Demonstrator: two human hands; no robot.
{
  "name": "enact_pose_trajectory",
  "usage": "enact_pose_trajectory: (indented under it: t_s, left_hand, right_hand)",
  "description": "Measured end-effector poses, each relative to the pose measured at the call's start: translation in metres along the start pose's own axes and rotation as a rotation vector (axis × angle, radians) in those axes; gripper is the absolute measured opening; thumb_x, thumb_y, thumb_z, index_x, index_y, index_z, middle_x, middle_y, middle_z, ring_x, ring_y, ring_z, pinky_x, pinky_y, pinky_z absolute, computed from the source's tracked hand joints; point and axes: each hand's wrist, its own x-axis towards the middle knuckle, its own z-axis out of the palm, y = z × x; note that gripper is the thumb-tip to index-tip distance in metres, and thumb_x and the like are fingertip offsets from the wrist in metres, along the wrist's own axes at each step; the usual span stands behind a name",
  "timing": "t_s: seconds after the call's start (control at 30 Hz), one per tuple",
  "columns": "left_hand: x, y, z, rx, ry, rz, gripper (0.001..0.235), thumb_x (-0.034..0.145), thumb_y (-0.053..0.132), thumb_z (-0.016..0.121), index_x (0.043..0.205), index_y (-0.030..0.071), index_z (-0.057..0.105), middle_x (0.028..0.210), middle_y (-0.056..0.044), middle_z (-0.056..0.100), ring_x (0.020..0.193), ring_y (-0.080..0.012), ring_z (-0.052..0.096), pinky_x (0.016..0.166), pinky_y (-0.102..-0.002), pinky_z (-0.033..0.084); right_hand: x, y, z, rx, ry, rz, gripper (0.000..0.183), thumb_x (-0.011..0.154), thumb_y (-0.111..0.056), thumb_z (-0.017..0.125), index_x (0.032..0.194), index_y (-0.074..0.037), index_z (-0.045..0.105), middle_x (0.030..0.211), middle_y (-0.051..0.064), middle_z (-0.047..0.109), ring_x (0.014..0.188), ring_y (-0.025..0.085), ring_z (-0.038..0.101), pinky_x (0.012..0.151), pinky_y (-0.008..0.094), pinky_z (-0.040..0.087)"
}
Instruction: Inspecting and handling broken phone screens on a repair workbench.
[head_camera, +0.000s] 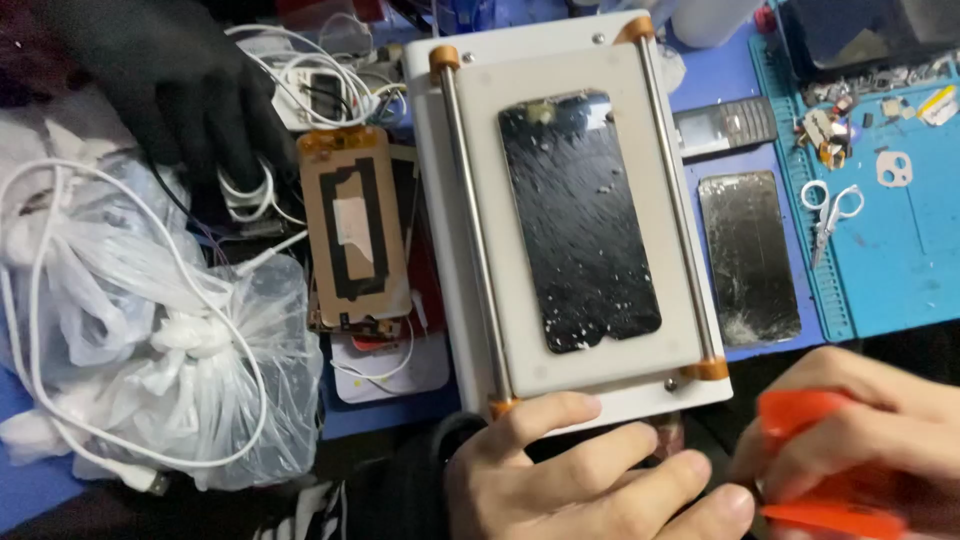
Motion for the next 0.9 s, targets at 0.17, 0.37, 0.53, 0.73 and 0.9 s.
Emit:
enact_pose_trajectory:
  t_s: [0.17, 0.37, 0.53, 0.73, 0.9]
  left_hand:
    - [-0.003, 0.004, 0.026, 0.031, -0.006, 0.244, 0.014, 0.107, 0.011, 0.065, 0.118, 0.014, 0.072, 0.126, -0.001, 0.073, 0.116, -0.014, 0.071, 0.103, -0.03, 0.049]
    - [0.003, 0.022, 0.049, 0.023, -0.016, 0.312, 0.007, 0.102, 0.008, 0.066, 0.106, 0.01, 0.071, 0.116, -0.005, 0.077, 0.118, -0.0162, 0.073, 0.114, -0.037, 0.047]
    - [0.01, 0.035, 0.065, -0.186, -0.113, 0.295, 0.016, 0.104, 0.006, 0.064, 0.117, 0.005, 0.073, 0.117, -0.008, 0.075, 0.119, -0.0198, 0.072, 0.119, -0.046, 0.042]
    - [0.012, 0.048, 0.1, -0.21, -0.23, 0.267, 0.026, 0.106, 0.015, 0.064, 0.128, 0.003, 0.067, 0.125, -0.009, 0.074, 0.132, -0.0258, 0.066, 0.121, -0.061, 0.017]
    - [0.019, 0.057, 0.125, -0.192, -0.381, 0.164, 0.046, 0.099, 0.013, 0.065, 0.139, -0.007, 0.056, 0.137, -0.013, 0.07, 0.143, -0.0401, 0.048, 0.116, -0.071, 0.015]
  right_hand:
    - [-0.008, -0.019, 0.035, 0.316, 0.043, -0.045, 0.036, 0.071, -0.023, 0.09, 0.1, -0.008, 0.075, 0.109, 0.011, 0.069, 0.093, 0.019, 0.071, 0.074, 0.025, 0.059]
    - [-0.046, -0.013, 0.067, 0.499, 0.248, -0.034, 0.026, 0.077, -0.005, 0.081, 0.101, -0.001, 0.073, 0.108, 0.015, 0.071, 0.096, 0.024, 0.071, 0.083, 0.03, 0.06]
    - [-0.072, 0.007, 0.072, 0.545, 0.215, 0.013, 0.017, 0.084, -0.002, 0.073, 0.1, 0.001, 0.073, 0.111, 0.016, 0.067, 0.096, 0.024, 0.068, 0.082, 0.03, 0.058]
    - [-0.086, 0.026, 0.064, 0.672, 0.294, -0.004, 0.009, 0.096, -0.005, 0.065, 0.094, 0.003, 0.07, 0.098, 0.012, 0.069, 0.084, 0.021, 0.069, 0.077, 0.03, 0.056]
    - [-0.094, 0.053, 0.06, 0.882, 0.297, 0.22, 0.025, 0.102, -0.011, 0.058, 0.08, 0.0, 0.066, 0.079, 0.007, 0.064, 0.065, 0.013, 0.065, 0.059, 0.027, 0.053]
